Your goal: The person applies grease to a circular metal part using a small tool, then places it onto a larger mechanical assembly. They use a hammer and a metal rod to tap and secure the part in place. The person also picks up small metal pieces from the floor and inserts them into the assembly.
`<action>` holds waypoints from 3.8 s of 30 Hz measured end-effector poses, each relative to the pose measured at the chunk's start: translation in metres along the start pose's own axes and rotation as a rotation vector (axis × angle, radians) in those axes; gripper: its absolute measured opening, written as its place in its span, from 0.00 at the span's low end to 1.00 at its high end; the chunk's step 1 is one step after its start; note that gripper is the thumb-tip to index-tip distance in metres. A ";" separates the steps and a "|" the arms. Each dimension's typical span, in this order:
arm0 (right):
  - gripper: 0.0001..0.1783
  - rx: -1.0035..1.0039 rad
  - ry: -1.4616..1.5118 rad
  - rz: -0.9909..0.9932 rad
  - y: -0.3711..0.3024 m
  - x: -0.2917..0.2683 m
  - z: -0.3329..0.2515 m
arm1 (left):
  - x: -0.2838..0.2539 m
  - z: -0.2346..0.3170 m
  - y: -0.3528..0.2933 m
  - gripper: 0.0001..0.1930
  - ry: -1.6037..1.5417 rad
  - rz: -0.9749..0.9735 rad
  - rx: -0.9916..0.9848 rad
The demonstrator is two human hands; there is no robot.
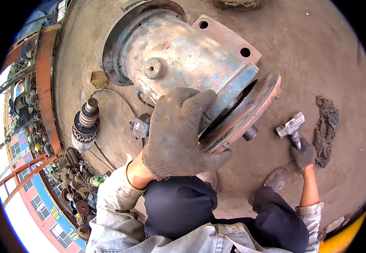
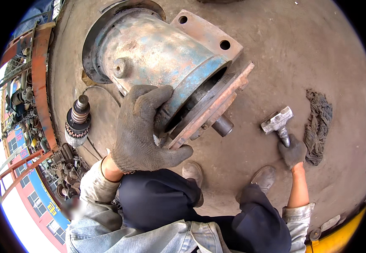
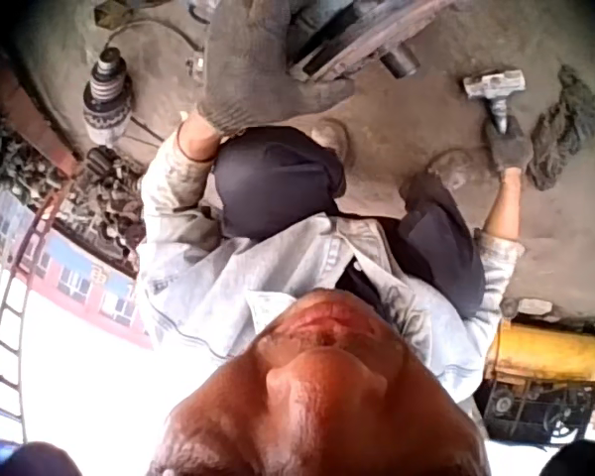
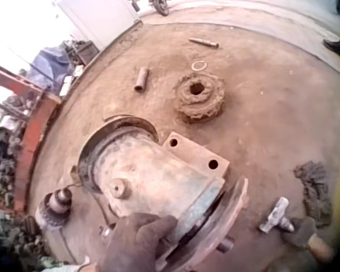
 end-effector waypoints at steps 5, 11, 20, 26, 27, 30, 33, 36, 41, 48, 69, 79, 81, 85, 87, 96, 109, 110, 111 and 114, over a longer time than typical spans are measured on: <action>0.21 0.005 -0.011 -0.102 0.007 0.003 0.000 | -0.003 0.002 0.002 0.46 0.006 0.030 0.028; 0.27 0.130 0.065 -0.386 0.016 -0.001 -0.015 | 0.001 -0.006 0.000 0.40 -0.010 0.035 0.030; 0.31 0.199 0.025 -0.349 0.014 0.010 0.003 | 0.008 -0.004 0.005 0.40 0.058 -0.008 -0.020; 0.26 0.160 0.313 -0.197 0.009 0.038 0.008 | 0.007 -0.010 0.006 0.39 -0.035 -0.042 -0.146; 0.25 0.187 0.503 -0.234 0.003 0.054 0.004 | 0.007 -0.010 0.006 0.39 -0.036 -0.042 -0.140; 0.18 0.220 1.495 -0.474 -0.031 0.104 -0.064 | 0.005 -0.015 0.002 0.36 -0.020 -0.031 -0.099; 0.14 0.041 2.228 -0.416 -0.036 0.115 -0.129 | 0.008 -0.018 0.004 0.36 -0.095 -0.057 -0.167; 0.14 -0.082 2.480 -0.250 -0.014 0.133 -0.164 | 0.007 -0.019 0.005 0.34 -0.024 -0.073 -0.106; 0.10 0.087 2.256 -0.077 -0.028 0.157 -0.181 | 0.012 -0.024 0.003 0.32 -0.149 -0.093 -0.164; 0.08 0.030 2.170 -0.110 -0.079 0.163 -0.246 | 0.012 -0.010 0.004 0.32 -0.090 -0.110 -0.150; 0.05 0.098 2.326 0.260 -0.067 0.120 -0.213 | 0.014 -0.011 0.004 0.29 -0.066 -0.084 -0.104; 0.06 -0.020 2.161 0.039 -0.075 0.110 -0.247 | 0.006 -0.026 0.005 0.25 -0.068 0.003 -0.090; 0.06 0.020 2.248 0.144 -0.095 0.096 -0.230 | 0.008 -0.030 0.003 0.26 -0.077 -0.006 -0.115; 0.06 -0.030 2.386 0.363 -0.124 0.060 -0.214 | 0.007 -0.024 0.004 0.26 -0.049 0.010 -0.089; 0.05 -0.101 2.447 0.438 -0.126 0.038 -0.230 | 0.010 -0.030 0.008 0.26 -0.048 0.008 -0.083; 0.07 -0.090 2.186 0.145 -0.109 0.049 -0.260 | 0.004 -0.029 0.005 0.23 -0.014 0.045 -0.083; 0.06 0.034 2.253 0.061 -0.073 0.117 -0.264 | 0.007 -0.028 0.006 0.25 0.029 0.020 -0.060; 0.06 0.029 2.243 0.129 -0.081 0.110 -0.258 | 0.004 -0.028 0.001 0.25 -0.006 0.033 -0.073; 0.06 0.039 2.302 0.204 -0.093 0.099 -0.252 | 0.005 -0.029 0.001 0.25 -0.044 0.038 -0.081; 0.05 -0.070 2.369 0.514 -0.128 0.056 -0.227 | 0.012 -0.021 0.003 0.25 -0.087 0.069 -0.043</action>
Point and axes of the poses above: each hand's wrist, its own y-axis towards the middle knuckle, its own x-axis out of the palm, z = x × y, the point moved 10 cm from there along y, towards the middle knuckle, and after that the axes turned 5 degrees about -z, right-handed, at the moved point
